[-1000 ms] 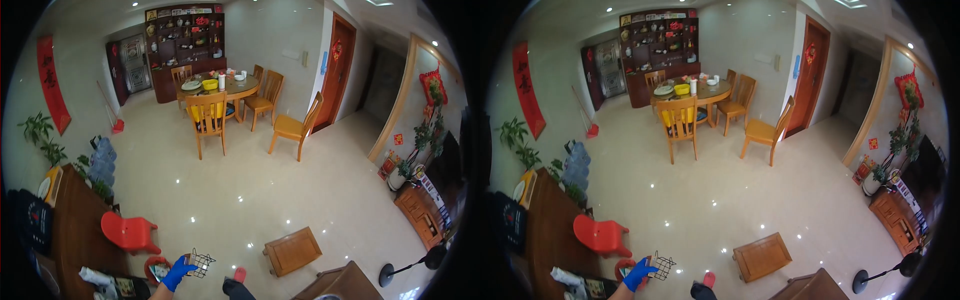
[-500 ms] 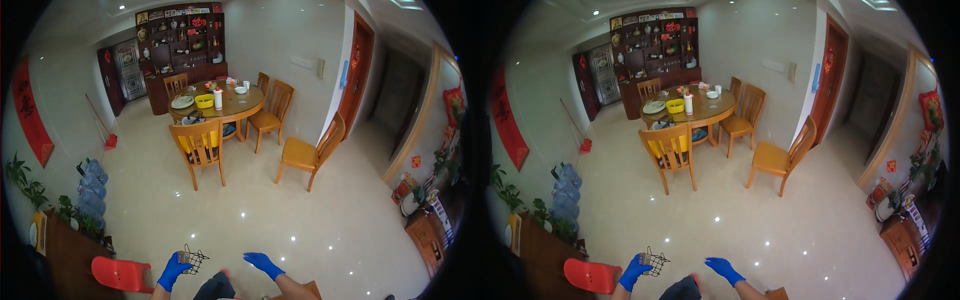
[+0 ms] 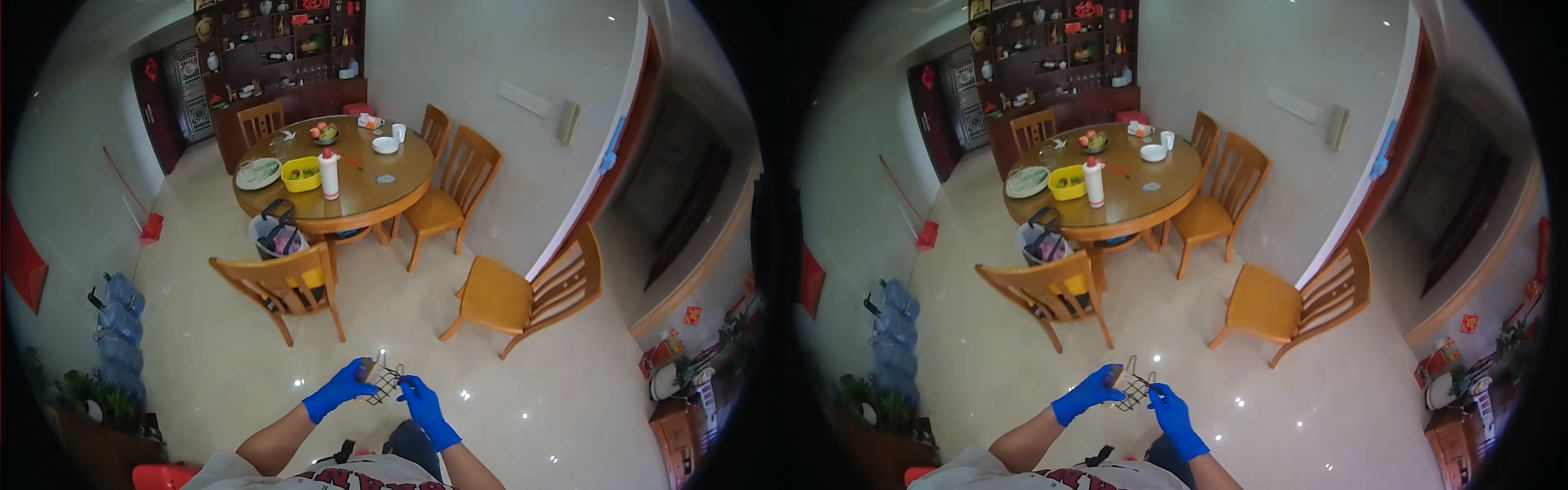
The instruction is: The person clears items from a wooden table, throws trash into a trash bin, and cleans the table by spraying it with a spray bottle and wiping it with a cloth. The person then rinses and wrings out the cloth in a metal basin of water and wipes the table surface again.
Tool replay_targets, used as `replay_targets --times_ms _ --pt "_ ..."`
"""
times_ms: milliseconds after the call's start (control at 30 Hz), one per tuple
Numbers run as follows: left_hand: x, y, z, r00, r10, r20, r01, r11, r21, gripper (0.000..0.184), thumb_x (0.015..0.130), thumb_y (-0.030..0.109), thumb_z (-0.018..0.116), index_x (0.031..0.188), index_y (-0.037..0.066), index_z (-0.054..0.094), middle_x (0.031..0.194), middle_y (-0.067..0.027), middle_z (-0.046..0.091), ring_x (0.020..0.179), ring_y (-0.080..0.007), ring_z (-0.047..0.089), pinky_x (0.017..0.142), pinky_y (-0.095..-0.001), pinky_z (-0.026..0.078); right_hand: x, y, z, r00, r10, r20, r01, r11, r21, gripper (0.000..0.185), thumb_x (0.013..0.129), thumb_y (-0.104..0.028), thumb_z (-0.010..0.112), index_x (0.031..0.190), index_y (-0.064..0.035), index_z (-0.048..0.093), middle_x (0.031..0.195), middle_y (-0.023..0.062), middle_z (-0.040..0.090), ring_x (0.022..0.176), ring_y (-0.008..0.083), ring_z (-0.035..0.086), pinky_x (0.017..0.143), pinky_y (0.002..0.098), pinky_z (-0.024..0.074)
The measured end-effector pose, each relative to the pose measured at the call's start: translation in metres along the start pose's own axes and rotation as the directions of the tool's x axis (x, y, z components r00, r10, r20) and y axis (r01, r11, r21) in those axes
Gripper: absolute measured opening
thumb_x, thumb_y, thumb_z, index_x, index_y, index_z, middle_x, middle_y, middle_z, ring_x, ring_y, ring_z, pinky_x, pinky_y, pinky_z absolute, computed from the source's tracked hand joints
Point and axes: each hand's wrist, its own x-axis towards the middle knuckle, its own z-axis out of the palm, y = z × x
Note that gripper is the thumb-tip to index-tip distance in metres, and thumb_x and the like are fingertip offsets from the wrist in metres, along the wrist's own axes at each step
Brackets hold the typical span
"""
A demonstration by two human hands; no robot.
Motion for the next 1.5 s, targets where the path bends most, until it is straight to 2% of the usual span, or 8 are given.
replay_targets --times_ms 400,667,800,867,900,1000,1133,1500 --pt "0.286 0.108 -0.091 0.920 -0.077 -0.383 0.009 0.984 -0.176 0.060 0.074 0.011 0.074 0.125 0.001 0.045 0.111 -0.0085 0.058 0.099 -0.0165 0.059 0.084 -0.0280 0.048 0.423 -0.068 -0.058 0.939 -0.047 0.341 0.130 0.966 -0.224 0.029 0.094 -0.025 0.050 0.106 -0.0034 0.064 0.082 0.0089 0.069 0.066 0.0161 0.065 0.061 0.0268 0.0507" --pt "0.402 0.147 -0.193 0.918 -0.124 -0.377 -0.205 0.665 -0.718 0.053 0.077 0.009 0.070 0.122 0.001 0.045 0.106 -0.0134 0.061 0.091 -0.0203 0.063 0.080 -0.0305 0.052 0.657 -0.106 -0.027 0.738 -0.068 0.671 0.351 0.888 -0.296 0.031 0.095 -0.032 0.048 0.101 -0.0064 0.064 0.082 0.0092 0.068 0.071 0.0173 0.065 0.066 0.0294 0.0502" --pt "0.475 0.115 -0.228 0.750 -0.183 -0.635 -0.137 0.897 -0.421 0.058 0.073 0.015 0.075 0.119 0.000 0.044 0.103 -0.0130 0.060 0.086 -0.0200 0.061 0.078 -0.0295 0.050 0.755 -0.123 -0.035 0.833 0.040 0.552 0.258 0.854 -0.451 0.028 0.093 -0.026 0.051 0.096 -0.0019 0.065 0.082 0.0100 0.068 0.073 0.0164 0.065 0.069 0.0289 0.0500" --pt "0.507 0.112 -0.241 0.581 0.093 -0.808 -0.070 0.995 0.065 0.072 0.068 0.025 0.079 0.124 -0.001 0.041 0.101 -0.0124 0.059 0.088 -0.0217 0.059 0.078 -0.0317 0.049 0.822 -0.109 -0.032 0.835 -0.043 0.549 0.273 0.898 -0.345 0.030 0.093 -0.029 0.050 0.094 -0.0033 0.065 0.077 0.0100 0.067 0.070 0.0167 0.065 0.066 0.0301 0.0500" --pt "0.519 0.126 -0.245 0.589 0.033 -0.807 0.148 0.978 0.148 0.084 0.065 0.030 0.079 0.131 0.000 0.036 0.109 -0.0165 0.056 0.096 -0.0279 0.059 0.081 -0.0364 0.049 0.850 -0.117 -0.027 0.858 -0.086 0.507 0.362 0.800 -0.478 0.031 0.093 -0.031 0.050 0.092 -0.0043 0.066 0.074 0.0103 0.067 0.069 0.0178 0.065 0.064 0.0310 0.0497" --pt "0.584 0.129 -0.255 0.593 0.085 -0.801 0.292 0.904 0.311 0.089 0.065 0.028 0.077 0.136 0.003 0.031 0.115 -0.0210 0.050 0.099 -0.0341 0.058 0.081 -0.0393 0.050 0.934 -0.121 0.001 0.833 -0.327 0.447 0.552 0.551 -0.626 0.033 0.093 -0.035 0.049 0.085 -0.0064 0.065 0.067 0.0112 0.065 0.064 0.0217 0.065 0.059 0.0337 0.0484" --pt "0.674 0.136 -0.277 0.487 0.059 -0.871 0.464 0.828 0.315 0.087 0.064 0.026 0.076 0.136 0.005 0.031 0.116 -0.0228 0.047 0.100 -0.0381 0.055 0.080 -0.0426 0.050 1.024 -0.126 0.047 0.743 -0.418 0.522 0.669 0.442 -0.598 0.034 0.093 -0.036 0.049 0.084 -0.0068 0.065 0.069 0.0118 0.065 0.061 0.0238 0.065 0.058 0.0350 0.0482" --pt "0.785 0.134 -0.288 0.377 0.140 -0.916 0.657 0.657 0.371 0.079 0.064 0.026 0.074 0.129 0.002 0.039 0.103 -0.0194 0.054 0.094 -0.0348 0.055 0.076 -0.0443 0.047 1.113 -0.123 0.094 0.691 -0.253 0.677 0.624 0.682 -0.382 0.043 0.089 -0.044 0.055 0.098 -0.0043 0.066 0.068 0.0090 0.064 0.057 0.0162 0.062 0.054 0.0305 0.0474"
